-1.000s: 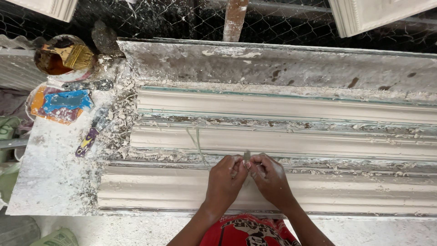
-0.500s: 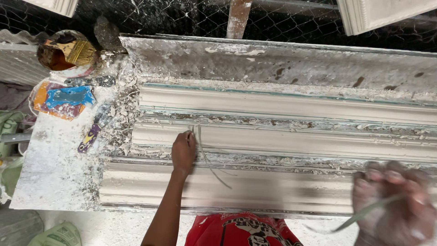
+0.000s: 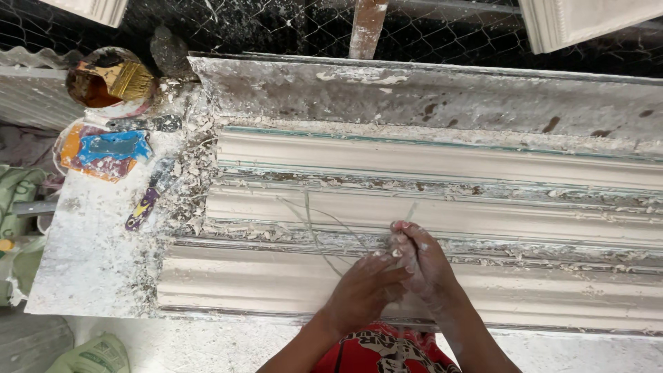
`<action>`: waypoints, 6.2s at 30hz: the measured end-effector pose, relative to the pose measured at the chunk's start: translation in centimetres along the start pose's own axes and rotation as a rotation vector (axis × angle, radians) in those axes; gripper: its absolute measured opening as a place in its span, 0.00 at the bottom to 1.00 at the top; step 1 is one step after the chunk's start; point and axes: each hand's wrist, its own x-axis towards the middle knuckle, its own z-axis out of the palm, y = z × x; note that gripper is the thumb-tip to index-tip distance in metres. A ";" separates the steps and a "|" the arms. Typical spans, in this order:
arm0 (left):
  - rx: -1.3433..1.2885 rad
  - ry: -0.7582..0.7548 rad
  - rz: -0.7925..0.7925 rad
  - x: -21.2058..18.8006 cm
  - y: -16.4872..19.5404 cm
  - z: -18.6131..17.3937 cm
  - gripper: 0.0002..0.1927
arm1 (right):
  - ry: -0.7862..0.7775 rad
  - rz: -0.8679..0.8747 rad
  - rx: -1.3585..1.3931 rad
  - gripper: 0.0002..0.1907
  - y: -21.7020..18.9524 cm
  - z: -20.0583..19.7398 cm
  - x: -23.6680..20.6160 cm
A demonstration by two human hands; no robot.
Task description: The person cleans white decorative moldings by first removing a green string from the surface, then using a small brush to sweep away dust and debris along the grooves. The person works along the length of the moldings, focusing on the detailed profiles.
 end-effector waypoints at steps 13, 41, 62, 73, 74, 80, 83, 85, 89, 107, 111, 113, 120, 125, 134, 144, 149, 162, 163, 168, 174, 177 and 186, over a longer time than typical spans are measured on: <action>-0.871 0.045 -1.084 0.4 0.0 -0.5 0.13 | 0.040 -0.103 -0.459 0.14 1.0 2.0 -2.3; 0.227 -0.269 -0.173 1.3 -1.9 -5.6 0.08 | -0.129 0.047 -1.694 0.17 -0.9 -2.1 -2.5; -0.122 0.078 -0.684 1.7 1.5 -0.9 0.07 | -0.031 -0.314 -0.959 0.20 1.5 -2.4 -1.5; 0.409 -0.070 -0.015 3.6 4.7 -0.9 0.10 | -0.310 -0.009 -1.032 0.15 -4.2 -6.7 -0.9; 0.418 -0.112 0.057 3.8 4.7 -0.8 0.10 | -0.398 0.039 -1.026 0.15 -5.0 -7.5 -0.8; 0.271 -0.237 0.298 5.0 5.6 1.2 0.06 | -0.685 0.396 -1.423 0.18 -9.1 -11.5 -1.7; 0.221 -0.310 0.239 5.4 6.1 2.5 0.05 | -0.720 0.362 -1.268 0.20 -10.1 -12.5 -2.6; 0.169 -0.267 0.084 5.4 6.7 3.7 0.07 | -0.678 0.213 -1.158 0.21 -10.0 -12.6 -3.2; -0.085 0.089 -0.345 5.0 8.3 7.6 0.05 | -0.483 -0.189 -1.249 0.15 -9.1 -11.5 -4.5; -0.922 0.443 -0.997 7.1 7.1 11.0 0.05 | -0.607 -1.166 -1.115 0.13 -10.4 -7.0 -4.3; -0.564 0.439 -0.779 7.4 7.6 11.3 0.08 | -0.614 -1.181 -1.082 0.12 -10.4 -7.4 -3.7; -0.495 0.426 -0.779 7.5 7.8 11.2 0.06 | -0.564 -1.152 -1.082 0.11 -10.3 -7.3 -3.6; -0.242 0.343 -0.669 7.6 7.7 9.9 0.06 | -0.491 -0.798 -1.135 0.04 -10.3 -7.2 -4.0; -0.489 0.284 -0.833 7.7 7.3 9.7 0.05 | -0.595 -0.623 -0.854 0.09 -9.8 -6.9 -4.2; -0.550 0.442 -0.904 7.6 6.9 11.2 0.06 | -0.456 -1.168 -1.233 0.09 -10.0 -5.5 -5.0; -0.332 0.350 -0.911 8.1 7.7 11.1 0.05 | -0.455 -1.035 -1.143 0.06 -9.7 -5.8 -5.5; -0.483 0.287 -0.939 7.8 8.0 10.9 0.06 | -0.463 -0.926 -1.067 0.05 -10.0 -6.0 -5.4; -0.201 0.233 -0.723 8.9 8.2 9.4 0.12 | -0.463 -0.759 -0.934 0.04 -11.4 -10.2 -3.6; -0.180 0.214 -0.784 8.9 8.1 9.4 0.11 | -0.465 -0.738 -0.920 0.04 -11.2 -10.3 -3.5; -0.329 0.113 -1.093 8.4 7.8 10.3 0.11 | -0.507 -0.272 -1.047 0.27 -10.6 -9.6 -4.1; -0.697 0.396 -1.124 6.8 6.7 10.7 0.08 | -0.560 -0.346 -1.119 0.10 -12.1 -10.1 -4.0; -0.633 0.049 -0.963 5.9 6.0 10.9 0.12 | -0.677 -0.011 -0.693 0.13 -11.6 -11.7 -3.9; -1.001 0.181 -1.014 4.6 5.8 11.1 0.12 | -0.663 -0.063 -0.486 0.12 -9.5 -12.3 -2.9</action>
